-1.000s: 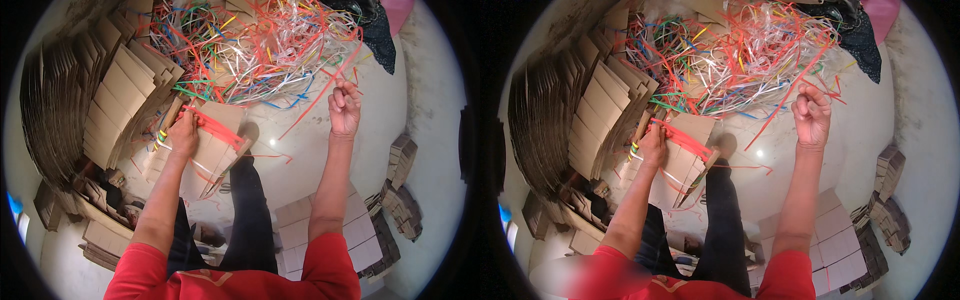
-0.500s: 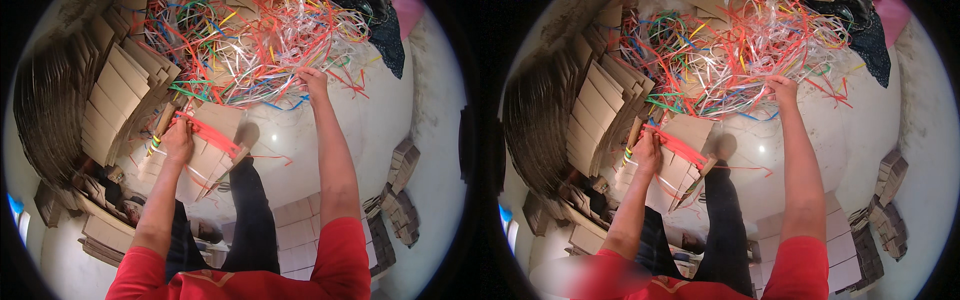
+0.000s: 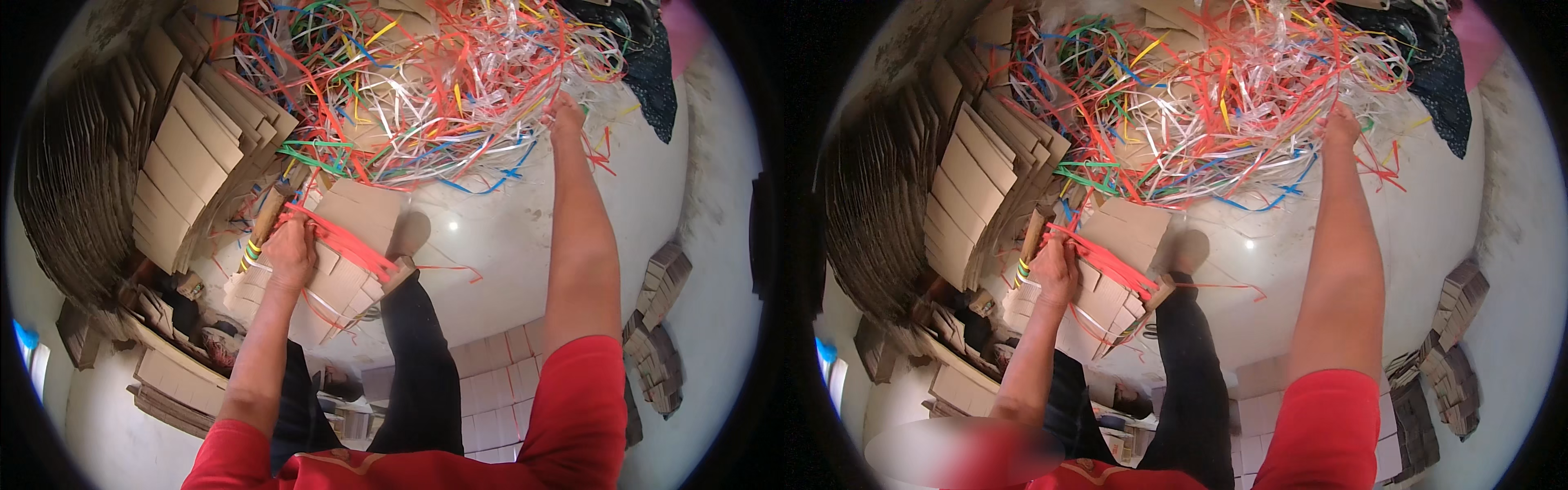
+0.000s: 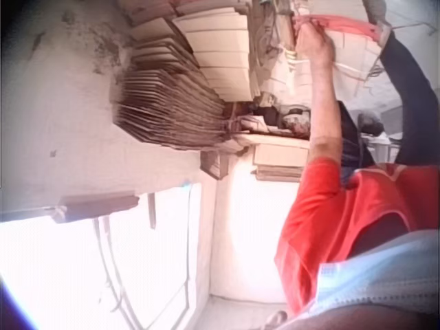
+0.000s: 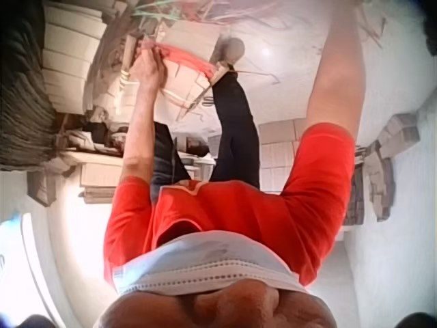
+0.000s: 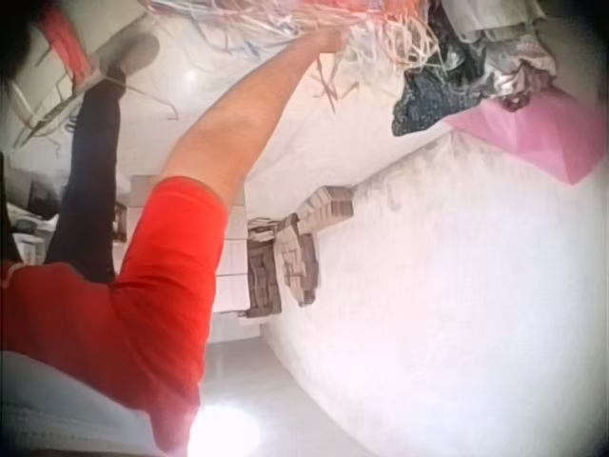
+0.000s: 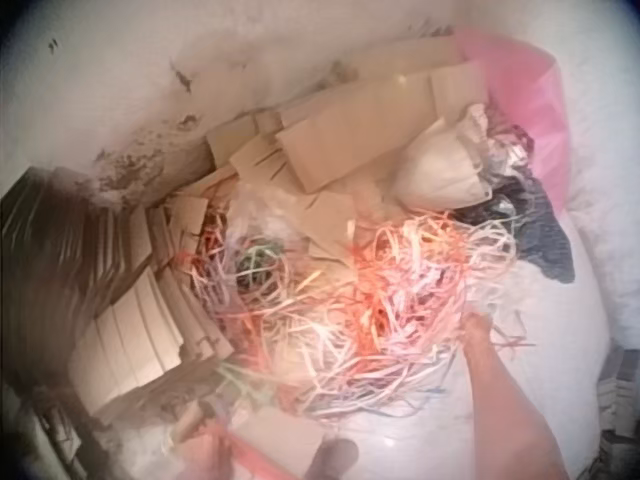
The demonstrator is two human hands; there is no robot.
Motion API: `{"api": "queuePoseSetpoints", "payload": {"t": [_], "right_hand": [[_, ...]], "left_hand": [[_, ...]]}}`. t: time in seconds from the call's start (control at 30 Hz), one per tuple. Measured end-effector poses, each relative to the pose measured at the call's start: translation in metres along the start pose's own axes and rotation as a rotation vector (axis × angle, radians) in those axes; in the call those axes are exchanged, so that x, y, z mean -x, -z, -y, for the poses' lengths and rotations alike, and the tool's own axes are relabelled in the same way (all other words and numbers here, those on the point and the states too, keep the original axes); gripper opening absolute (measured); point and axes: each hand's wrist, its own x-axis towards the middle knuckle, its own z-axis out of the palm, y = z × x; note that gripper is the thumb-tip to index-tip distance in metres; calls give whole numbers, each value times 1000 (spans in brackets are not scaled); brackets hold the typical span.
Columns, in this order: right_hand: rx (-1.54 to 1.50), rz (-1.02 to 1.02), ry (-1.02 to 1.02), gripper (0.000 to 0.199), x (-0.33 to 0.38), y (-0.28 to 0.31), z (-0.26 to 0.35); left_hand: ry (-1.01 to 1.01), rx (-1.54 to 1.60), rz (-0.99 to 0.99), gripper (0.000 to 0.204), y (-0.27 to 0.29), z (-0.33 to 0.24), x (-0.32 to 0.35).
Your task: The person sits on the floor and bundles stacks of corrugated cardboard sheets using red and white plastic ties. They wrap the ties around the stacks, tie knots, and trim the excess with scissors. The person then moves the finished bundles aside and repeats the process with another stack.
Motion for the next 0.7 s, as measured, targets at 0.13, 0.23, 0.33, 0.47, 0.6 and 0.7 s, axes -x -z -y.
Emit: {"api": "queuePoseSetpoints", "payload": {"t": [0.13,0.23,0.33,0.47,0.6,0.7], "right_hand": [[17,148,19,48,-16,-9,5],[81,223,-30,43,-24,-12,5],[-24,306,3,37,-20,-11,4],[-226,69,52,32,4,20,-1],[-479,-55,4,28,67,58,8],[-524,13,-28,25,115,94,22]], "left_hand": [[-26,-13,-21,14,0,0,0],[-29,7,-21,14,-1,-1,-1],[-24,-1,-2,15,1,-2,-2],[-17,-29,-8,13,-2,-2,0],[-19,-49,-12,10,-2,1,3],[-26,-27,-26,10,-1,0,2]]}}
